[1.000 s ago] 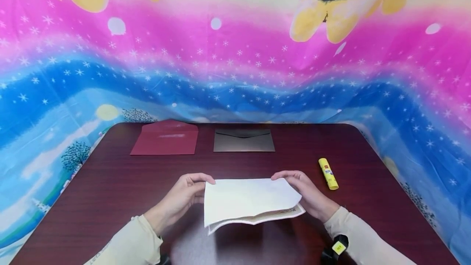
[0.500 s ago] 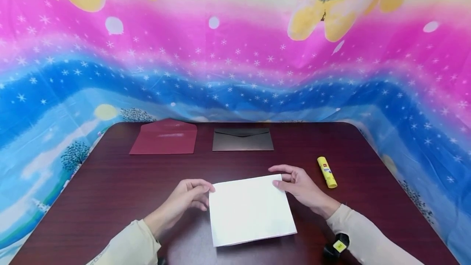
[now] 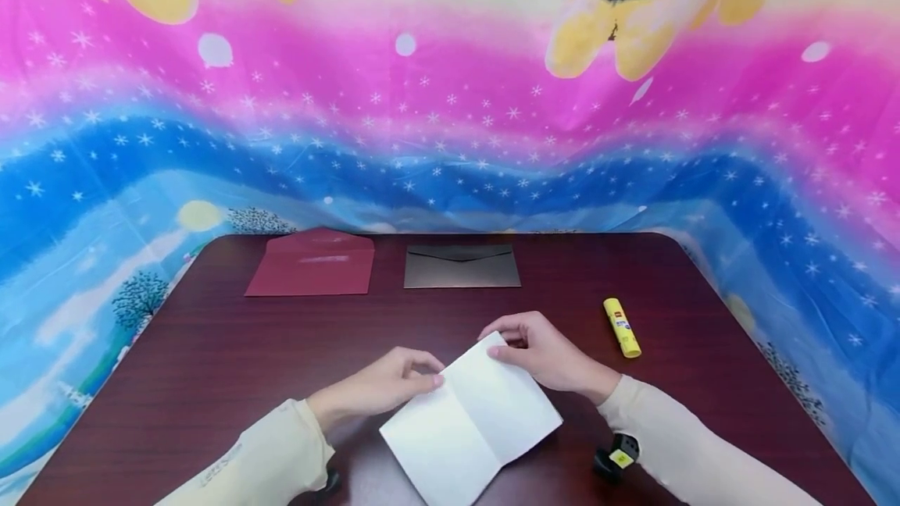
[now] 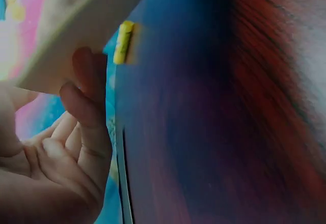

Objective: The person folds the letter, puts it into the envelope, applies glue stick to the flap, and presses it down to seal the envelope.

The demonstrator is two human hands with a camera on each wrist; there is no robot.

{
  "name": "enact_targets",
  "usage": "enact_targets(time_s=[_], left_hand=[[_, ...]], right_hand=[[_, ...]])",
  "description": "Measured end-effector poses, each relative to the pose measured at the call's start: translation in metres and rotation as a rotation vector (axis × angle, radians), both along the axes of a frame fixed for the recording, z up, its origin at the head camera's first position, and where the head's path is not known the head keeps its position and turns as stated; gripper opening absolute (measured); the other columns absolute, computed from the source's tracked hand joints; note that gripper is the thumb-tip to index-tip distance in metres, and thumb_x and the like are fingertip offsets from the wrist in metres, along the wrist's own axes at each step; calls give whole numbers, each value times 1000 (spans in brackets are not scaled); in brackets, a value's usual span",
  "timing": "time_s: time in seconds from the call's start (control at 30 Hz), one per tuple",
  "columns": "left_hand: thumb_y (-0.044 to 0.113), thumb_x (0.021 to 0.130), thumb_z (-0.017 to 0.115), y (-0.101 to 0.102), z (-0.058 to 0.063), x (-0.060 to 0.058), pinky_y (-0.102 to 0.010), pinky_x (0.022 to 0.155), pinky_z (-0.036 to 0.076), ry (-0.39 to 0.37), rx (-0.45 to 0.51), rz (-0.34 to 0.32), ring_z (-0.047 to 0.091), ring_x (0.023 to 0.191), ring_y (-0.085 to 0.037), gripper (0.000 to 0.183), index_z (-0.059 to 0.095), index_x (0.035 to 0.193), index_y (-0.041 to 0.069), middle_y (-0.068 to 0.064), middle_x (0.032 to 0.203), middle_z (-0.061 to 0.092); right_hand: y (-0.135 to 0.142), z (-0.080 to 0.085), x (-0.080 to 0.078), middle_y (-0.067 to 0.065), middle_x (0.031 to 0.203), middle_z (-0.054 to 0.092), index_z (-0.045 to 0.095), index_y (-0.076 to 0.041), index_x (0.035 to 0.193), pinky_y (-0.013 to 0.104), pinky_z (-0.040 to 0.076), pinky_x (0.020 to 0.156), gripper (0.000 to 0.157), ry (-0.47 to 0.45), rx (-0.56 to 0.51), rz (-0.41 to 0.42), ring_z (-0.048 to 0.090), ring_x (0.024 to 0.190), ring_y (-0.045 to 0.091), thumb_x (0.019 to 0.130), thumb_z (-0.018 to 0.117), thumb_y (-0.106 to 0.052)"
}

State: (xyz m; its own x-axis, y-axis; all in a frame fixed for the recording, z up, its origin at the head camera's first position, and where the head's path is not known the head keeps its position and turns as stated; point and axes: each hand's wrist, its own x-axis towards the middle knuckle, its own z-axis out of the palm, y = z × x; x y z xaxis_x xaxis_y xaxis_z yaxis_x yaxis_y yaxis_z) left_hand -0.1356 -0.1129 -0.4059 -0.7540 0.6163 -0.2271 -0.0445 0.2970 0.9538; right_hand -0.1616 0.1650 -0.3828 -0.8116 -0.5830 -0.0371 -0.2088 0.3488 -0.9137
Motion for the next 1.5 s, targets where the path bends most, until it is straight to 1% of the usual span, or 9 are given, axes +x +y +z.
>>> enact_targets(time_s=[0.17, 0.4, 0.63, 0.8, 0.9, 1.03, 1.13, 1.27, 1.5], left_hand=[[15, 97, 65, 12, -2, 4, -31, 55, 60, 69, -58, -48, 71, 60, -14, 21, 72, 102, -5, -20, 77, 75], [16, 97, 65, 9, -8, 5, -33, 54, 60, 84, 5, 160, 70, 55, -13, 26, 71, 98, -9, -21, 71, 73], [23, 100, 63, 3, -9, 4, -23, 57, 53, 68, 64, 370, 52, 46, -4, 36, 69, 113, -10, 1, 51, 61], [26, 99, 65, 8, -6, 6, -24, 57, 38, 43, 72, 490, 25, 48, -8, 32, 70, 104, -5, 9, 46, 34], [26, 98, 66, 12, -6, 6, -25, 57, 34, 43, 89, 529, 21, 50, -9, 30, 69, 101, -4, 7, 47, 30], [25, 99, 65, 16, -7, 8, -26, 66, 41, 41, 102, 534, 31, 53, -9, 30, 70, 105, -4, 6, 48, 36], [24, 100, 62, 16, -7, 9, -38, 90, 53, 54, 103, 527, 57, 68, -6, 31, 69, 116, -3, 0, 52, 57], [20, 101, 61, 13, -9, 10, -54, 111, 45, 60, 138, 521, 74, 97, -16, 37, 63, 131, -2, -13, 76, 76], [15, 103, 53, 4, -7, 7, -36, 88, 60, -122, 387, 410, 73, 94, -9, 47, 45, 144, -8, -3, 107, 76]], right_hand=[[-15, 7, -2, 15, 105, 77, 69, -3, 123, 27, 60, 71, 26, 53, 57, 32, 72, 85, 13, 98, 64, -7], [-4, 9, -7, 13, 116, 72, 66, -4, 129, 27, 56, 82, 32, 136, 95, -118, 68, 98, 16, 102, 62, -20], [8, 1, -11, 18, 119, 67, 54, -1, 140, 40, 59, 85, 43, 34, 41, -284, 67, 99, 25, 106, 53, -28], [3, -10, -6, 20, 117, 68, 42, 6, 147, 32, 59, 82, 56, -129, -21, -208, 70, 94, 20, 108, 48, -34], [1, -15, 0, 17, 117, 71, 44, 6, 145, 32, 59, 85, 57, -219, -56, -134, 71, 94, 15, 107, 49, -35], [0, -21, 5, 8, 104, 77, 58, 4, 135, 29, 57, 89, 46, -229, -91, -90, 71, 94, 9, 106, 53, -31], [0, -25, 7, 1, 92, 76, 61, 6, 129, 26, 55, 88, 41, -224, -132, -94, 70, 92, 8, 106, 53, -27], [2, -29, 8, -3, 101, 76, 54, 10, 135, 27, 58, 86, 44, -308, -242, -81, 72, 95, 8, 107, 51, -24], [4, -27, 10, -2, 115, 74, 43, 7, 143, 28, 59, 88, 48, -498, -398, -60, 72, 102, 9, 106, 52, -23]])
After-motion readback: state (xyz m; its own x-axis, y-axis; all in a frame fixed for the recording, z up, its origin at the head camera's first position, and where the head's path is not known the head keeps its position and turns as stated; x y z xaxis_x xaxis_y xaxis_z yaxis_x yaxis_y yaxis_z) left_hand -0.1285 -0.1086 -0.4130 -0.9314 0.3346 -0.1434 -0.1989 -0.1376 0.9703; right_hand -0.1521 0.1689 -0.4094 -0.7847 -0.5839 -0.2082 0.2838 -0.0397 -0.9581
